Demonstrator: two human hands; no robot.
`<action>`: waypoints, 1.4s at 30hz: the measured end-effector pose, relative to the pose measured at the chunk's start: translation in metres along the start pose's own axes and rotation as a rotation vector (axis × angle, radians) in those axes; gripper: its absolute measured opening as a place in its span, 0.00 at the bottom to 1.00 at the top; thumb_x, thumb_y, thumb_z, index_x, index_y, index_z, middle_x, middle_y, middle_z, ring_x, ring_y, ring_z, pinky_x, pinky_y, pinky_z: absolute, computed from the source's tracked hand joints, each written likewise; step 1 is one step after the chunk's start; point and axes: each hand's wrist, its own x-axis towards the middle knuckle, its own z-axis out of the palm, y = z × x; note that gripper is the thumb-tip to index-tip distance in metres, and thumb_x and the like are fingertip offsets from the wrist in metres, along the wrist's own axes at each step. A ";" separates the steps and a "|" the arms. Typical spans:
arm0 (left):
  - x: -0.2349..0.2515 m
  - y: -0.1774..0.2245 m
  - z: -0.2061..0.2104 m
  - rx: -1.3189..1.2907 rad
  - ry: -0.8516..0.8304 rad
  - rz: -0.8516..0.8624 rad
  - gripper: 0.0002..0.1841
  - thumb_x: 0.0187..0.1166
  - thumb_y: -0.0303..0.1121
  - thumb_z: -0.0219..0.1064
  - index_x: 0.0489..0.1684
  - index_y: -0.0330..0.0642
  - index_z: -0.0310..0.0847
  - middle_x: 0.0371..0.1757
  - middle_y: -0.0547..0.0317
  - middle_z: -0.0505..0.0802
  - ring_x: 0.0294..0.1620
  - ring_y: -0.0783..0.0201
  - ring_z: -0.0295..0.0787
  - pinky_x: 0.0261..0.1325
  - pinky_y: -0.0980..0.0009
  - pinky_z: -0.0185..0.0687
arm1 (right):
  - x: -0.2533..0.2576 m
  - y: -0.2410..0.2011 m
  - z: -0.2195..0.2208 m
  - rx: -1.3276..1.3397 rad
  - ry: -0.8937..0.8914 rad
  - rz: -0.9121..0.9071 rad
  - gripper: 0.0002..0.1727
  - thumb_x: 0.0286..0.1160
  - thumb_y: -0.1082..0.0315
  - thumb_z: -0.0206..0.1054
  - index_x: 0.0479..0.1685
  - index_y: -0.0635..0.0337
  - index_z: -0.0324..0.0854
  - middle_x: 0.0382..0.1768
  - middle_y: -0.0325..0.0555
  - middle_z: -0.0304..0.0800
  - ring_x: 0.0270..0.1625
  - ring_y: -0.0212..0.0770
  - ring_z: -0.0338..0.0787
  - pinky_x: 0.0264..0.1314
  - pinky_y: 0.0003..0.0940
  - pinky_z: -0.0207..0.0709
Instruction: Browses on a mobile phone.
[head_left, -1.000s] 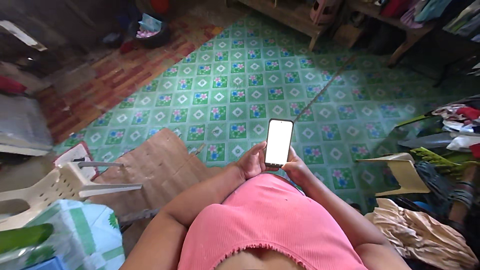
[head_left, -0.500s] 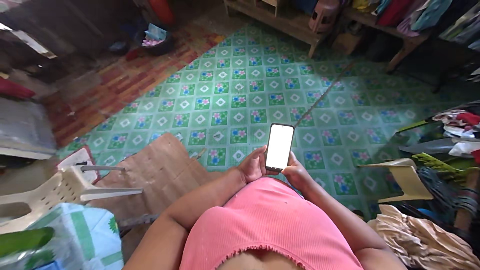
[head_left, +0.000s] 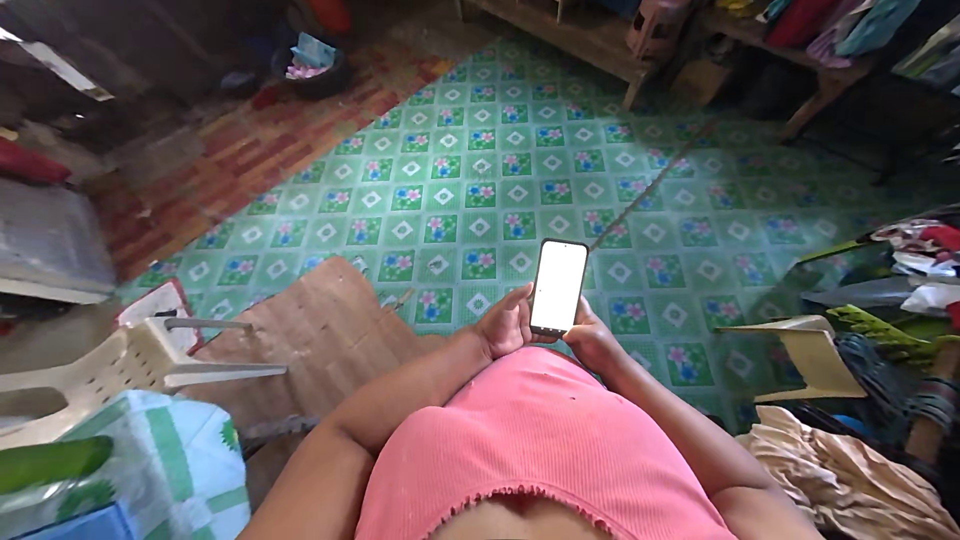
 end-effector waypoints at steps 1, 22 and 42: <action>0.000 0.000 0.000 -0.006 0.000 0.002 0.32 0.90 0.54 0.31 0.83 0.43 0.58 0.71 0.41 0.84 0.66 0.46 0.86 0.65 0.46 0.85 | 0.000 0.001 0.000 0.000 0.002 -0.001 0.50 0.51 0.88 0.53 0.85 0.57 0.41 0.68 0.55 0.82 0.65 0.51 0.89 0.64 0.54 0.87; 0.000 -0.004 -0.001 0.019 -0.010 0.021 0.33 0.89 0.56 0.31 0.87 0.46 0.53 0.73 0.40 0.82 0.68 0.44 0.86 0.66 0.45 0.85 | -0.003 0.000 0.000 -0.005 0.017 0.010 0.52 0.51 0.86 0.56 0.87 0.54 0.41 0.69 0.57 0.81 0.65 0.53 0.89 0.64 0.54 0.86; 0.000 -0.002 0.000 0.050 0.002 0.015 0.32 0.91 0.55 0.29 0.88 0.46 0.50 0.73 0.42 0.82 0.68 0.47 0.86 0.66 0.48 0.84 | 0.004 -0.027 0.012 -1.684 0.271 -0.599 0.22 0.77 0.49 0.65 0.66 0.42 0.88 0.89 0.59 0.60 0.92 0.62 0.52 0.89 0.66 0.43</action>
